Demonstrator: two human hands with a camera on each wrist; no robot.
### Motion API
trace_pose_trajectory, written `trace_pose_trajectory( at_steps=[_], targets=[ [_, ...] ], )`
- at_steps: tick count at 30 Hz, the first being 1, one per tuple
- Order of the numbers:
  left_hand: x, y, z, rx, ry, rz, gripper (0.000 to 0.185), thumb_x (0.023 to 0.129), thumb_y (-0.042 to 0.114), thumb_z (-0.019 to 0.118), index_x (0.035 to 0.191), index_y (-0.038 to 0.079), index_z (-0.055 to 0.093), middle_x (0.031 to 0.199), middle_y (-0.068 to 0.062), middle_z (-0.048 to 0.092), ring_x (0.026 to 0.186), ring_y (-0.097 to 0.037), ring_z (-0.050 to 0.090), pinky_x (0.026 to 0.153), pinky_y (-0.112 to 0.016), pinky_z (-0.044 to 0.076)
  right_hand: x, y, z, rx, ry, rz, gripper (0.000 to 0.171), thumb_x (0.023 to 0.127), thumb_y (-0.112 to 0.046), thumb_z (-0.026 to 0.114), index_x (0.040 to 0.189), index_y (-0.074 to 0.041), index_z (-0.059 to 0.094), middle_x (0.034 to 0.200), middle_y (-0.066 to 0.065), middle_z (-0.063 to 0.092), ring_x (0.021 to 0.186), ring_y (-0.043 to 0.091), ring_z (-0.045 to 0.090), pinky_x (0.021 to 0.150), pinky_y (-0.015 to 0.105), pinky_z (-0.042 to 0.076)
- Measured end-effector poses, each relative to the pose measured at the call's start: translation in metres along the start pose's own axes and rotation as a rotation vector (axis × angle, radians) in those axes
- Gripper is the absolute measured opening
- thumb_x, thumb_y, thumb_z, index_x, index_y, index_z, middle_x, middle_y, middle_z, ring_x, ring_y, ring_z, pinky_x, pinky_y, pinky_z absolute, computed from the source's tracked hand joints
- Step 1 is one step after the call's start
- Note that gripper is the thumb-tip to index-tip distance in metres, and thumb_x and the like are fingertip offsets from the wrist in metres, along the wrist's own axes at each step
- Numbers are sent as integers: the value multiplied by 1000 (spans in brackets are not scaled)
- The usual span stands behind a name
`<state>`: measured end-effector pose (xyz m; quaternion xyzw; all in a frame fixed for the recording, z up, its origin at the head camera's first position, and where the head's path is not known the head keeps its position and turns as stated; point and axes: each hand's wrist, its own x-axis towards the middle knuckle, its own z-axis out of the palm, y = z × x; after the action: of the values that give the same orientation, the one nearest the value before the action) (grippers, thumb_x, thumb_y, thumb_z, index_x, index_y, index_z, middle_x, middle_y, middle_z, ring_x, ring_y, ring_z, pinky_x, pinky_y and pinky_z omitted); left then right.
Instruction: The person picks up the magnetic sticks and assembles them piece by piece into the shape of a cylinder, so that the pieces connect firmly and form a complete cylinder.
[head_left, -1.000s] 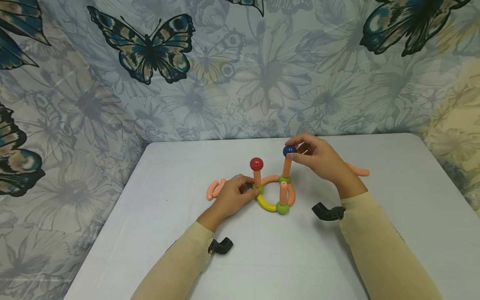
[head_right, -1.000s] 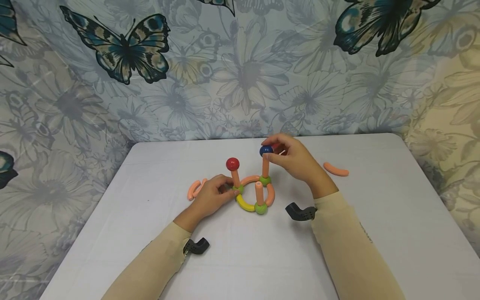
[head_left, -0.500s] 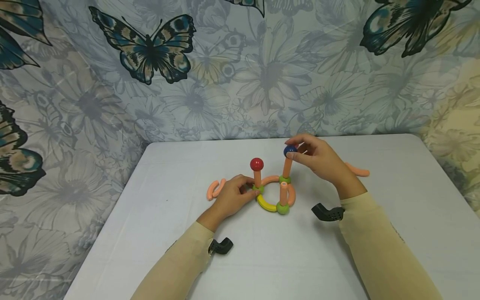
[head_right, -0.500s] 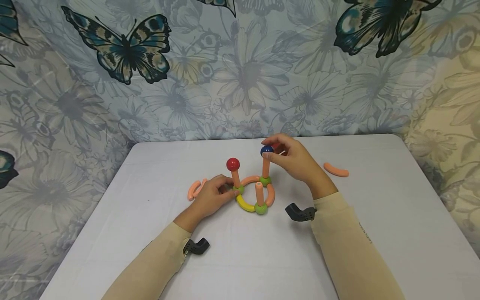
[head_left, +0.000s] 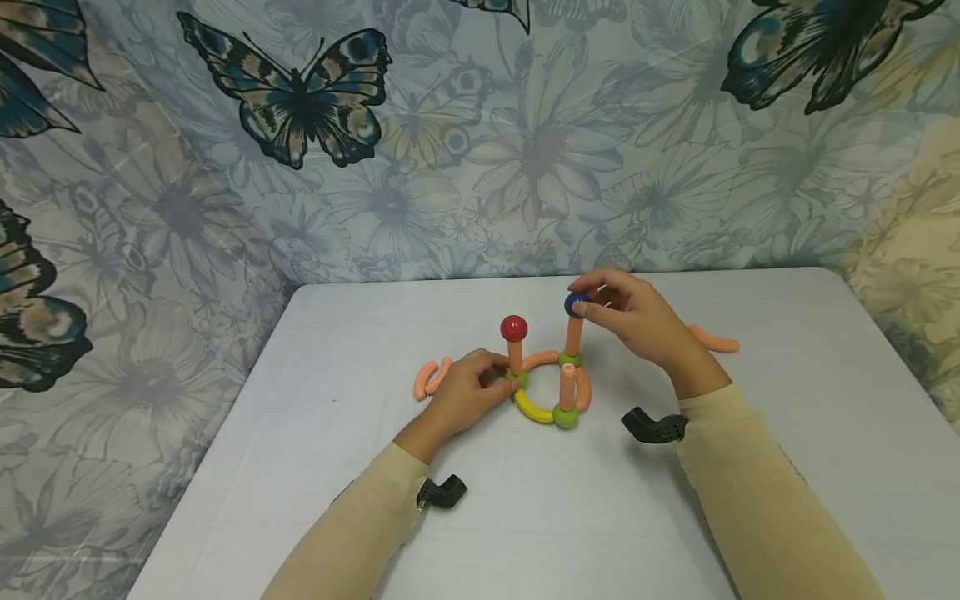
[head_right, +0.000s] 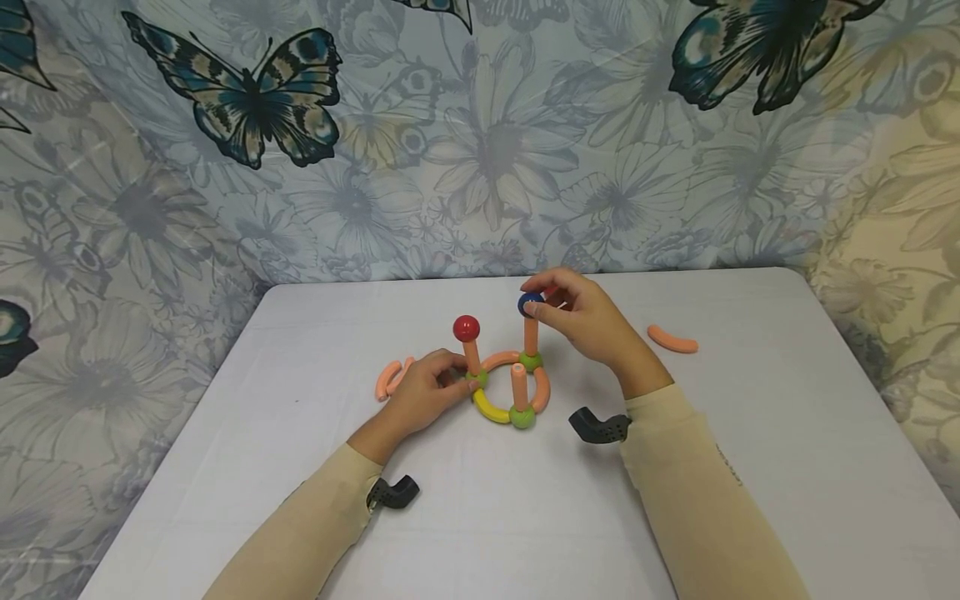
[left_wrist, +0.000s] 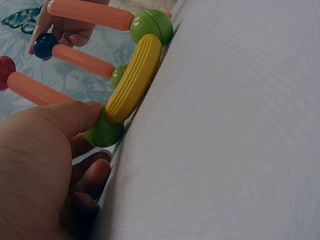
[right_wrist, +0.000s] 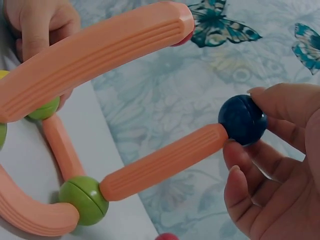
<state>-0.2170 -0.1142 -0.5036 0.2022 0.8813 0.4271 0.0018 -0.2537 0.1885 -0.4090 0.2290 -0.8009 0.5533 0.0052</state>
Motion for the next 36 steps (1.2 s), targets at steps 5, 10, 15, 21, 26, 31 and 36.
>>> trace_pose_trajectory(
  at_steps=[5,10,15,21,26,31,36],
  targets=[
    [0,-1,0,6,2,1,30,100,25,84,126,11,78,109,2,70,85,-12,60,75,-30,52,1,0,1,21,-10,5,26,107,-15,73,132,-5,70,122,11,68,101,30,62,85,29,53],
    [0,-1,0,7,2,11,30,100,24,83,126,11,78,109,1,70,84,-12,60,75,-30,52,1,0,0,8,-3,11,28,108,-16,72,133,-4,70,124,11,68,102,30,61,85,29,53],
    [1,0,0,6,0,10,30,100,24,83,127,11,78,109,1,70,85,-12,59,75,-30,52,1,0,-1,6,5,10,28,109,-16,72,133,-3,69,128,12,68,104,30,61,85,30,52],
    [1,1,0,7,-1,5,29,100,22,84,126,11,78,109,1,71,85,-14,60,76,-31,52,1,-1,-1,-4,2,9,28,109,-17,71,133,-4,69,128,12,67,105,29,60,86,30,51],
    [1,1,0,0,1,0,30,99,22,84,126,11,78,110,0,71,86,-14,60,76,-31,52,1,0,0,-6,0,7,28,109,-17,70,133,-2,68,128,12,67,105,30,60,86,30,52],
    [2,0,0,2,-4,-2,30,100,23,84,127,11,78,110,0,71,86,-14,60,76,-31,52,1,0,-1,-5,3,20,28,109,-16,71,134,-3,68,130,12,67,106,29,59,87,30,51],
    [2,1,0,4,-10,-4,31,100,24,83,127,10,78,110,-1,70,85,-14,59,75,-30,52,2,2,0,-12,5,26,29,109,-17,71,134,-4,68,130,12,66,107,30,59,87,32,51]
  ],
)
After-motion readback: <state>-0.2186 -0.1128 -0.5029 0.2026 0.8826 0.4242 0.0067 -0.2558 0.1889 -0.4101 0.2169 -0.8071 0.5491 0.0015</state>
